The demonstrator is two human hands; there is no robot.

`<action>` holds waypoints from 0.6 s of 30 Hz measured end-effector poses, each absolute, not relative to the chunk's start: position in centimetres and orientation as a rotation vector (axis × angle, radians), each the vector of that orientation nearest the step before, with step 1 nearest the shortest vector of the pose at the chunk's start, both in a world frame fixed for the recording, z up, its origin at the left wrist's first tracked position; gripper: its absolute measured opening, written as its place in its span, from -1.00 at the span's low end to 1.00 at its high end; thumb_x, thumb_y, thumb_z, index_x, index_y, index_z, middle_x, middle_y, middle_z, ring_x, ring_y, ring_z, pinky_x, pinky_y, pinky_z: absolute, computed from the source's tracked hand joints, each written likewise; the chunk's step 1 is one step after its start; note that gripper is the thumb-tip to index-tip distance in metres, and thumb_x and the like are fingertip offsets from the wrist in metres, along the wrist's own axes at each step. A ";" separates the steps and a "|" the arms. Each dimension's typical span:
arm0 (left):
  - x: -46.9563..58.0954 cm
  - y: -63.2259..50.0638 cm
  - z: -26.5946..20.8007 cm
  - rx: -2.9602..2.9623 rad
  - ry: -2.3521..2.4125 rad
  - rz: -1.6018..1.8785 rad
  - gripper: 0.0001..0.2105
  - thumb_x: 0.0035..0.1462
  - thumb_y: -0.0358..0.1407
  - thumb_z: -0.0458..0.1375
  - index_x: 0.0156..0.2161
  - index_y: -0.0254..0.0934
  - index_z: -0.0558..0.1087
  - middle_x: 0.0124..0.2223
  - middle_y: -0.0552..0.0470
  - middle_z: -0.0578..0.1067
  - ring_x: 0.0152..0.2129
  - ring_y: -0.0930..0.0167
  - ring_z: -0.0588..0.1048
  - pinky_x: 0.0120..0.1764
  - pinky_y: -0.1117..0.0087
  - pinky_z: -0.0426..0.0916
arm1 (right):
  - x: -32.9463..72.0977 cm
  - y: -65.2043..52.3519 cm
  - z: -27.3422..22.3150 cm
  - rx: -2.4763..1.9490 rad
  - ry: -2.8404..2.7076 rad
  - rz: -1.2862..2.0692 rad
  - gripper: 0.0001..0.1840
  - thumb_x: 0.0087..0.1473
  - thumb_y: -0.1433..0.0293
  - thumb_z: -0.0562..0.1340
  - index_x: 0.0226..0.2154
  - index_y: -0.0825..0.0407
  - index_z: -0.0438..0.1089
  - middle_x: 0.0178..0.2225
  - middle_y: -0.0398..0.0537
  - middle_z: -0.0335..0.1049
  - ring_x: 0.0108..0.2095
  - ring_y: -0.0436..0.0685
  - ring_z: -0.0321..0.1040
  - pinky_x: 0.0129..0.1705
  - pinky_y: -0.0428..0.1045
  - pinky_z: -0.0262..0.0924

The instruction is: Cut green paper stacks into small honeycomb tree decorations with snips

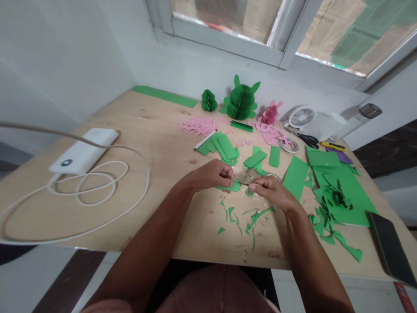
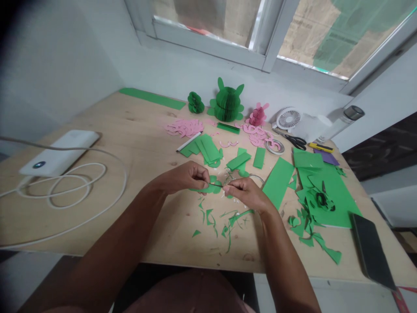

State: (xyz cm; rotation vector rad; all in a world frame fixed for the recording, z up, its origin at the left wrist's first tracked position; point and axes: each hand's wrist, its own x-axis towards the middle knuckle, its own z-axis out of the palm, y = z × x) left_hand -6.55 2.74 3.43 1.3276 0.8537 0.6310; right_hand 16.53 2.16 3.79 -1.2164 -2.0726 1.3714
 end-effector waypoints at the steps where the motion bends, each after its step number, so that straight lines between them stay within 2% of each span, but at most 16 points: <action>1: -6.6 2.7 3.4 1.328 0.856 0.629 -0.96 -0.20 -0.39 0.22 -0.56 -0.34 0.46 -0.59 0.13 0.42 -0.64 0.55 0.37 -0.51 0.53 0.24 | 16.5 2.2 3.8 -1.214 -2.076 1.371 -0.48 0.06 0.00 0.17 -0.59 0.10 0.43 -0.69 -0.28 -0.10 -0.63 -0.07 -0.22 -0.57 -0.07 -0.27; 18: -6.6 2.7 3.7 1.341 0.861 0.620 -0.97 -0.20 -0.41 0.21 -0.56 -0.34 0.45 -0.60 0.15 0.41 -0.64 0.56 0.36 -0.49 0.53 0.25 | 16.5 2.1 3.6 -1.207 -2.025 1.444 -0.48 0.06 0.00 0.16 -0.58 0.10 0.44 -0.70 -0.29 -0.11 -0.63 -0.08 -0.21 -0.56 -0.06 -0.27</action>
